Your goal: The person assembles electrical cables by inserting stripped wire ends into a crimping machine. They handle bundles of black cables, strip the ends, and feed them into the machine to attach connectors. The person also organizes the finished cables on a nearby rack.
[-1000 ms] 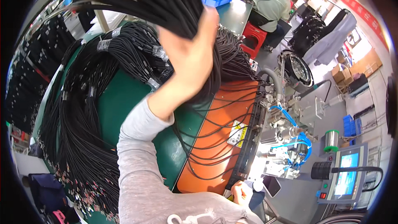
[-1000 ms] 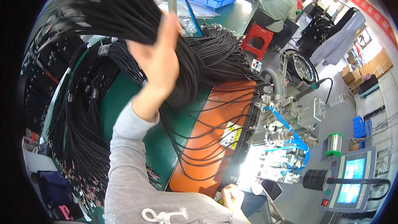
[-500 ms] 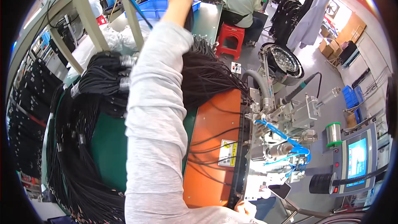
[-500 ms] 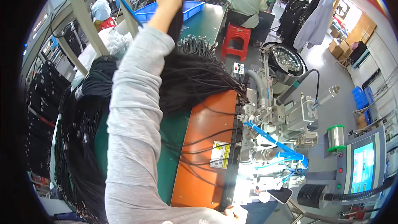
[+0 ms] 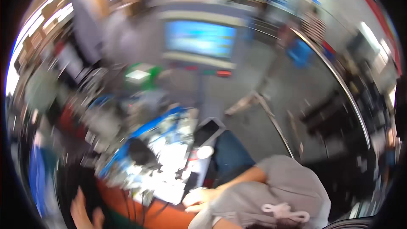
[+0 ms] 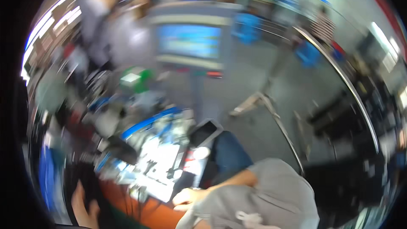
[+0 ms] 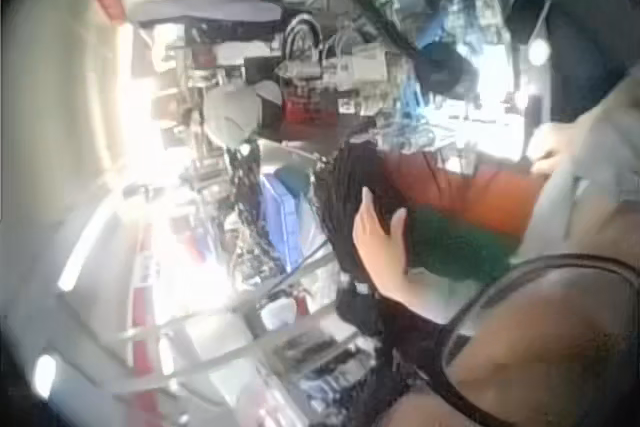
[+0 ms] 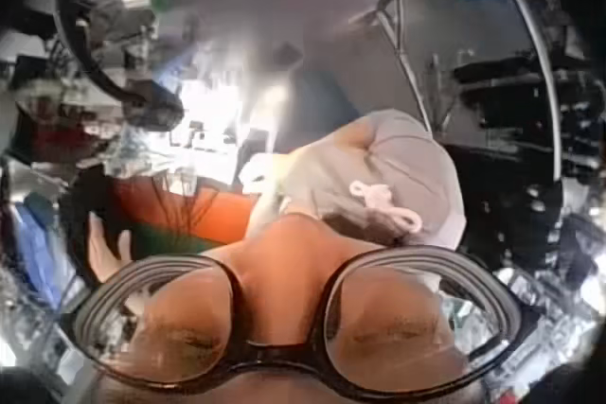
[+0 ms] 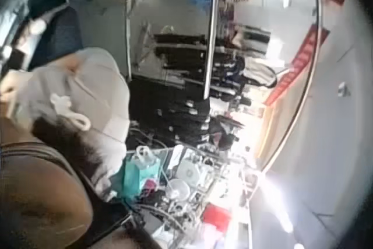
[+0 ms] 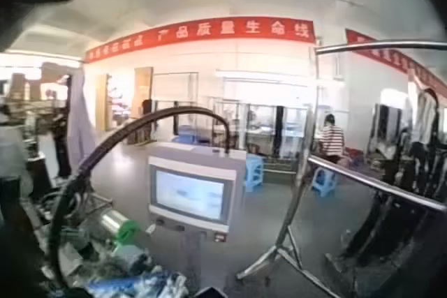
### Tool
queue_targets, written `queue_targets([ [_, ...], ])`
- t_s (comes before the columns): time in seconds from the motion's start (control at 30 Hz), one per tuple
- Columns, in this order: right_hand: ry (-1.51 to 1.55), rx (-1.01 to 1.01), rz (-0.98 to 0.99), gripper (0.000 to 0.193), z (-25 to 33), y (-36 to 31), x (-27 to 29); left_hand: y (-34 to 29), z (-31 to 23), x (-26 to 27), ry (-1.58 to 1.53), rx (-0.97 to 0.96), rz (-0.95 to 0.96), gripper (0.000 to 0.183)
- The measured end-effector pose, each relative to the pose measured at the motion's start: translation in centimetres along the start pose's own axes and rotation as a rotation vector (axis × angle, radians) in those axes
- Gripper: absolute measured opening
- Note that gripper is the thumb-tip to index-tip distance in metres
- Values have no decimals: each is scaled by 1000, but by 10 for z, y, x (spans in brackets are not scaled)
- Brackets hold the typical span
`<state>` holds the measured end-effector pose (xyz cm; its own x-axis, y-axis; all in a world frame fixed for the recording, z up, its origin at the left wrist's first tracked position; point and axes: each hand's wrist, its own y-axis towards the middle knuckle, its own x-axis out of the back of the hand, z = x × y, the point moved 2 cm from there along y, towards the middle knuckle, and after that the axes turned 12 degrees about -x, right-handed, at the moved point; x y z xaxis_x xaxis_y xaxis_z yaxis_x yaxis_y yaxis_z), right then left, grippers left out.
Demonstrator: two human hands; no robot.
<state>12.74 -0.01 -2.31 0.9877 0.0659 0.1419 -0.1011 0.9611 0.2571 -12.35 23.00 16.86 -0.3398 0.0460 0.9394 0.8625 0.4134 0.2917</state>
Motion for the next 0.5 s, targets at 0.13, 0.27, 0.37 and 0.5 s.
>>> queue_targets([
  [0.13, -16, 97, -241, 34, -22, -19, -6, 77, -98, -65, -364, -359, 387, 60],
  [0.27, -167, 101, -468, 28, -4, -57, 24, 115, -205, -134, -475, -622, 558, 59],
  [0.37, -614, 58, -826, 21, 4, -123, 89, 131, -246, -159, -508, -742, 628, 59],
  [0.5, -1498, -507, -1421, 15, 120, -301, 194, 148, -284, -179, -531, -836, 660, 58],
])
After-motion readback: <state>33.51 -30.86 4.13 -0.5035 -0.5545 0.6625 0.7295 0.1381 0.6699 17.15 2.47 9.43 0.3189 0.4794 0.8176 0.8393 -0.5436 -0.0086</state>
